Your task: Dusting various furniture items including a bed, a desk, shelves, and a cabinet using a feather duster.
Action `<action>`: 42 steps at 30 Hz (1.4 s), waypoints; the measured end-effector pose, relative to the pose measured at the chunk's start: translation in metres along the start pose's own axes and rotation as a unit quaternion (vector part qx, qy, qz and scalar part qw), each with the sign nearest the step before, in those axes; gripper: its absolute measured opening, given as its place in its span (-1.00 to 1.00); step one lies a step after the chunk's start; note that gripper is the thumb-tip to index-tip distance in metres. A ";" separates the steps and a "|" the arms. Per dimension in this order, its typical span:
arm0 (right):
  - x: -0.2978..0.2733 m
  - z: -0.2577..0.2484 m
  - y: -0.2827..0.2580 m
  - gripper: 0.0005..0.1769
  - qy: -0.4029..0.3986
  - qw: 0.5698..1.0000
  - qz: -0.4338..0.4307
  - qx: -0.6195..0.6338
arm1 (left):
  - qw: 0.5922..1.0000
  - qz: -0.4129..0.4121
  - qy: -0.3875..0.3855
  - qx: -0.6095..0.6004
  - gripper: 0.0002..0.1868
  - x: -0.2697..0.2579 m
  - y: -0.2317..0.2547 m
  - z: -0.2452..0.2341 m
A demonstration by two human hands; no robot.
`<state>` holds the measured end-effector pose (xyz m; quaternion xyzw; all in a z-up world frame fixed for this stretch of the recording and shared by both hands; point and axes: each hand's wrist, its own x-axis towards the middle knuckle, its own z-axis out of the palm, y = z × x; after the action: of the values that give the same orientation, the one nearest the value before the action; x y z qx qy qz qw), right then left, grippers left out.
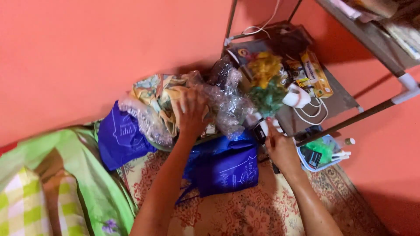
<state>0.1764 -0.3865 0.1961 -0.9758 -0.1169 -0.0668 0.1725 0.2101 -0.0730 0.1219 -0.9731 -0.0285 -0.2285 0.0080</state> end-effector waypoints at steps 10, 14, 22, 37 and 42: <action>-0.057 -0.014 -0.039 -0.63 0.023 0.995 0.096 -0.010 | 0.994 0.097 -0.051 0.027 0.14 -0.051 -0.052 0.135; -0.076 -0.043 -0.059 -0.40 0.001 0.988 0.142 0.060 | 0.993 0.095 0.069 -0.030 -0.20 -0.064 -0.048 0.141; -0.079 -0.031 -0.052 -0.34 -0.018 0.988 0.133 0.078 | 0.986 0.118 0.117 -0.034 -0.32 -0.079 -0.040 0.152; -0.032 -0.015 -0.037 -0.42 0.054 0.989 0.100 0.098 | 0.979 0.036 -0.189 -0.061 -0.18 -0.001 -0.018 -0.015; -0.013 0.005 -0.054 -0.45 0.003 0.993 0.100 0.062 | 0.992 0.074 -0.089 -0.055 -0.21 0.007 -0.053 0.007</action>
<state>0.1510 -0.3384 0.2064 -0.9697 -0.0218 -0.0450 0.2391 0.2159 -0.0194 0.1191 -0.9880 0.0551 -0.1407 -0.0310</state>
